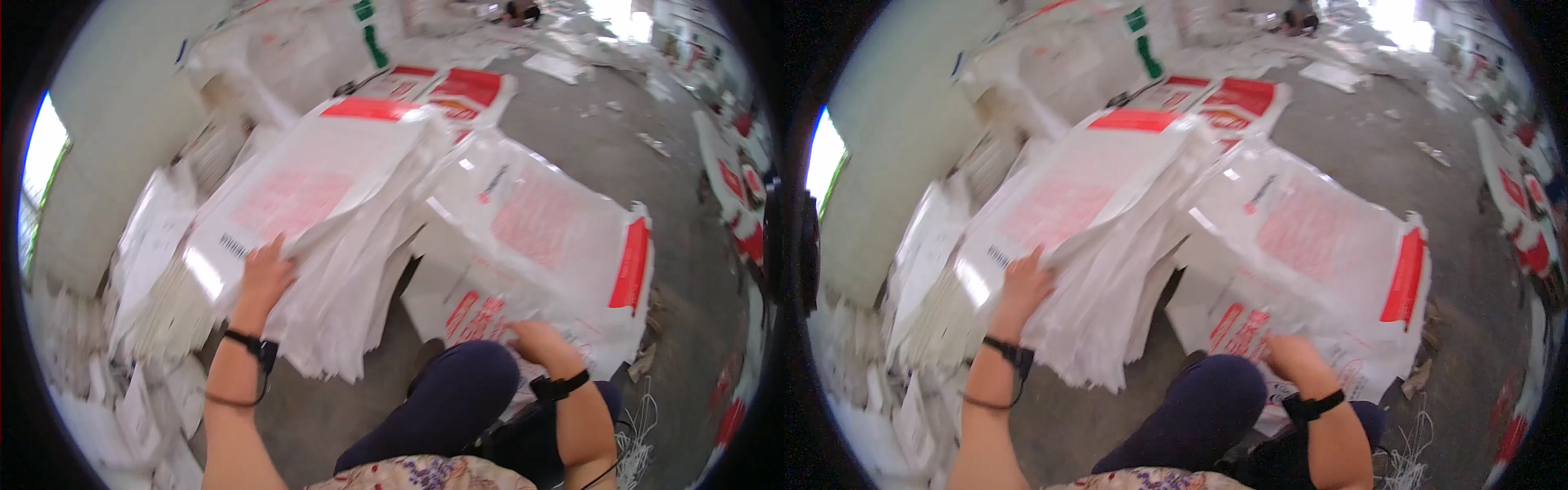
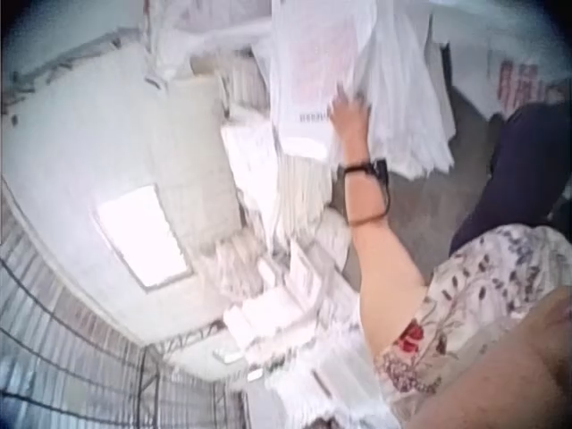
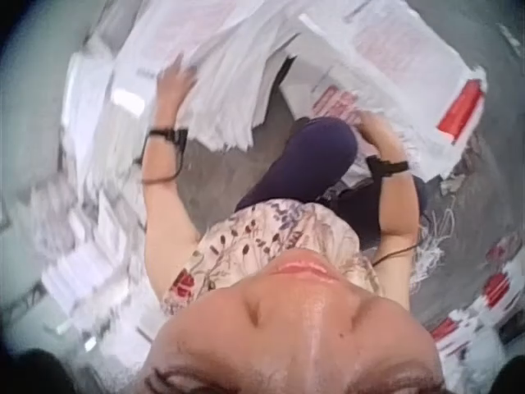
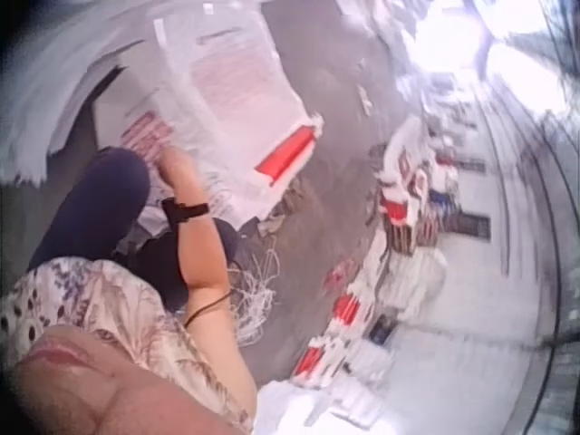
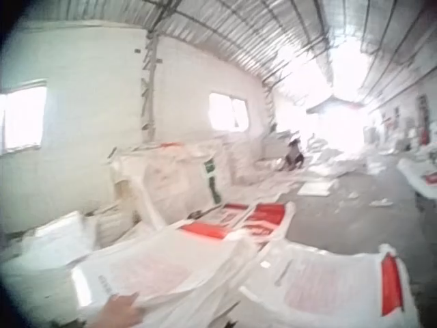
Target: Sorting and stacking printed plastic bags in a manufacturing facility.
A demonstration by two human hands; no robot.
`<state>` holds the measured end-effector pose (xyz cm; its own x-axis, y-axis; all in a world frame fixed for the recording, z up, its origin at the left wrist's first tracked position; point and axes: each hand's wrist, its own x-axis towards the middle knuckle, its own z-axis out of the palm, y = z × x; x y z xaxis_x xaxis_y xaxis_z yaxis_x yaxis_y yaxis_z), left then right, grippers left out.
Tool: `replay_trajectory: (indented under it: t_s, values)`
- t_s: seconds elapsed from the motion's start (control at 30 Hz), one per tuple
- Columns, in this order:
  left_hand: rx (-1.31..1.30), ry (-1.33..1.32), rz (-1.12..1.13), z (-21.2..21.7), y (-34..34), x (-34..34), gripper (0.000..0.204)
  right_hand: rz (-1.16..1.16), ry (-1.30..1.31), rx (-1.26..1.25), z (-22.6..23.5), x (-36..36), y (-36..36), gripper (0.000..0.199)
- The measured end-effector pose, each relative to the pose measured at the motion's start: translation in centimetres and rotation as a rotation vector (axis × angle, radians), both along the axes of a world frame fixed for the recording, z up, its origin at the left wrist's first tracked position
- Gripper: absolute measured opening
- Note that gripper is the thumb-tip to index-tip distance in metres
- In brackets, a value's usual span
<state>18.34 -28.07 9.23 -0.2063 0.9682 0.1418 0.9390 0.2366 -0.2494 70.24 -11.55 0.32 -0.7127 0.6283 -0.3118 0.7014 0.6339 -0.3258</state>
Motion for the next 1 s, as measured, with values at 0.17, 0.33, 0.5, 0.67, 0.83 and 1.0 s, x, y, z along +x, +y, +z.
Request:
replay_trajectory:
  t_s: [0.17, 0.33, 0.5, 0.67, 0.83, 1.0]
  values:
    - [-0.023, 0.091, 0.058, -0.3, 0.1, 1.6, 0.028, -0.008, -0.07, -0.042, 0.9, -0.9, -0.4, 0.028]
    - [0.023, 0.255, 0.081, -2.6, 0.1, -0.6, 0.037, -0.022, -0.128, -0.073, 1.6, -0.9, -0.6, 0.032]
    - [0.148, 0.628, -0.12, -0.4, 1.1, -2.6, 0.053, -0.005, -0.226, -0.113, 2.5, -1.1, -0.4, 0.036]
    - [0.16, 0.594, 0.018, 2.1, 3.8, -4.4, 0.063, -0.029, -0.163, -0.117, 1.9, -1.5, -0.2, 0.033]
    - [-0.143, 0.203, 0.158, 3.6, 6.5, -1.6, 0.091, -0.034, -0.18, -0.133, 0.7, -1.6, 0.3, 0.032]
    - [-0.121, -0.269, 0.111, -1.2, 6.2, -6.5, 0.097, 0.043, -0.122, -0.044, 0.1, -1.6, 0.0, 0.029]
